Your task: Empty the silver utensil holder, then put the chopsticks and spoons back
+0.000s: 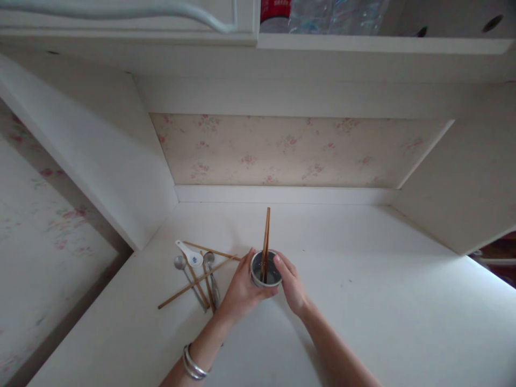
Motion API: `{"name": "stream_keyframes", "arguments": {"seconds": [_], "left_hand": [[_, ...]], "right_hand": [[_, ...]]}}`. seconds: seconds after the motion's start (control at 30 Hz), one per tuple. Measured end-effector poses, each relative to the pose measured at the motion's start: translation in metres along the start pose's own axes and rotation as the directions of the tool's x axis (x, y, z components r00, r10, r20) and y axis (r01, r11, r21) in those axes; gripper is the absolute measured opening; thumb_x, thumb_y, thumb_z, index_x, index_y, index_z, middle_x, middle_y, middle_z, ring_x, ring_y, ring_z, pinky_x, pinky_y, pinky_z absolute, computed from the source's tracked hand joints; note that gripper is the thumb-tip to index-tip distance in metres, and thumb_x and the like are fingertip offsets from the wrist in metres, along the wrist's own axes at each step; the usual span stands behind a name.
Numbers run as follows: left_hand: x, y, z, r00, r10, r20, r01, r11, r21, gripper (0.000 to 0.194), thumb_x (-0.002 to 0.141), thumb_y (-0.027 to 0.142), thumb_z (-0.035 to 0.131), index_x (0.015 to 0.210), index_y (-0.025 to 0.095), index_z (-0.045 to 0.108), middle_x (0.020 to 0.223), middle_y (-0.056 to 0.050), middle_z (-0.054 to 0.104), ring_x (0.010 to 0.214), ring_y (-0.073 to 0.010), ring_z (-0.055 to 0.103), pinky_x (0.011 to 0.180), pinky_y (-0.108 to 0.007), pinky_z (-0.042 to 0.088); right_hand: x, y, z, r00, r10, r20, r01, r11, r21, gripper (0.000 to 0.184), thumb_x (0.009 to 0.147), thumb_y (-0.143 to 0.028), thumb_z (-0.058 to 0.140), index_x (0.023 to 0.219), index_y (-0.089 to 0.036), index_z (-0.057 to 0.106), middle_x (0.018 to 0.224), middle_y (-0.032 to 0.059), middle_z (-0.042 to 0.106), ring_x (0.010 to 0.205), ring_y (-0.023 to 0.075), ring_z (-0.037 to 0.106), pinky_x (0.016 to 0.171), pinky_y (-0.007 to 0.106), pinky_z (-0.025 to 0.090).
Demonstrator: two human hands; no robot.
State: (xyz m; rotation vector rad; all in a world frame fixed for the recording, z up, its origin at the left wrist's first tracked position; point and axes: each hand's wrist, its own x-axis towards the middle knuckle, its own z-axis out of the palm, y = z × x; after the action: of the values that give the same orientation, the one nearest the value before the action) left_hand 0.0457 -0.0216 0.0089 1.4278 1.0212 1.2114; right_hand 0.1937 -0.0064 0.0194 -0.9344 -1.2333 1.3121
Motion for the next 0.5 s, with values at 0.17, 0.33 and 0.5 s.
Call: {"name": "stream_keyframes", "arguments": {"seconds": [0.17, 0.33, 0.5], "left_hand": [[-0.009, 0.015, -0.024, 0.997, 0.081, -0.008, -0.073, 0.932, 0.354, 0.086, 0.062, 0.041, 0.083, 0.138, 0.024, 0.045, 0.141, -0.013, 0.048, 0.131, -0.0315, 0.043, 0.109, -0.048, 0.034], [-0.009, 0.036, -0.067, 0.983, 0.181, -0.029, -0.091, 0.621, 0.779, 0.023, 0.088, 0.036, 0.057, 0.104, 0.023, 0.066, 0.111, -0.007, 0.065, 0.108, -0.0233, 0.058, 0.100, -0.040, 0.042], [-0.010, 0.033, -0.099, 1.000, -0.015, 0.003, 0.000, 0.231, 0.973, 0.019, 0.090, 0.026, 0.050, 0.095, 0.020, 0.067, 0.100, -0.008, 0.067, 0.104, -0.0263, 0.058, 0.095, -0.039, 0.042]], "right_hand": [[0.000, -0.001, -0.001, 0.998, -0.055, -0.016, 0.053, 0.997, -0.062, 0.038, 0.091, -0.050, 0.053, 0.111, -0.021, 0.067, 0.110, 0.0070, 0.070, 0.104, 0.0247, 0.060, 0.093, 0.037, 0.043], [-0.001, 0.003, -0.002, 0.998, -0.050, -0.037, 0.048, 0.998, -0.040, 0.040, 0.091, -0.051, 0.051, 0.111, -0.019, 0.067, 0.107, 0.0076, 0.070, 0.102, 0.0246, 0.060, 0.092, 0.037, 0.044], [-0.002, 0.000, -0.002, 0.998, -0.050, -0.033, 0.049, 0.999, -0.024, 0.043, 0.091, -0.053, 0.051, 0.111, -0.019, 0.067, 0.108, 0.0079, 0.070, 0.101, 0.0244, 0.060, 0.092, 0.037, 0.043]]}}
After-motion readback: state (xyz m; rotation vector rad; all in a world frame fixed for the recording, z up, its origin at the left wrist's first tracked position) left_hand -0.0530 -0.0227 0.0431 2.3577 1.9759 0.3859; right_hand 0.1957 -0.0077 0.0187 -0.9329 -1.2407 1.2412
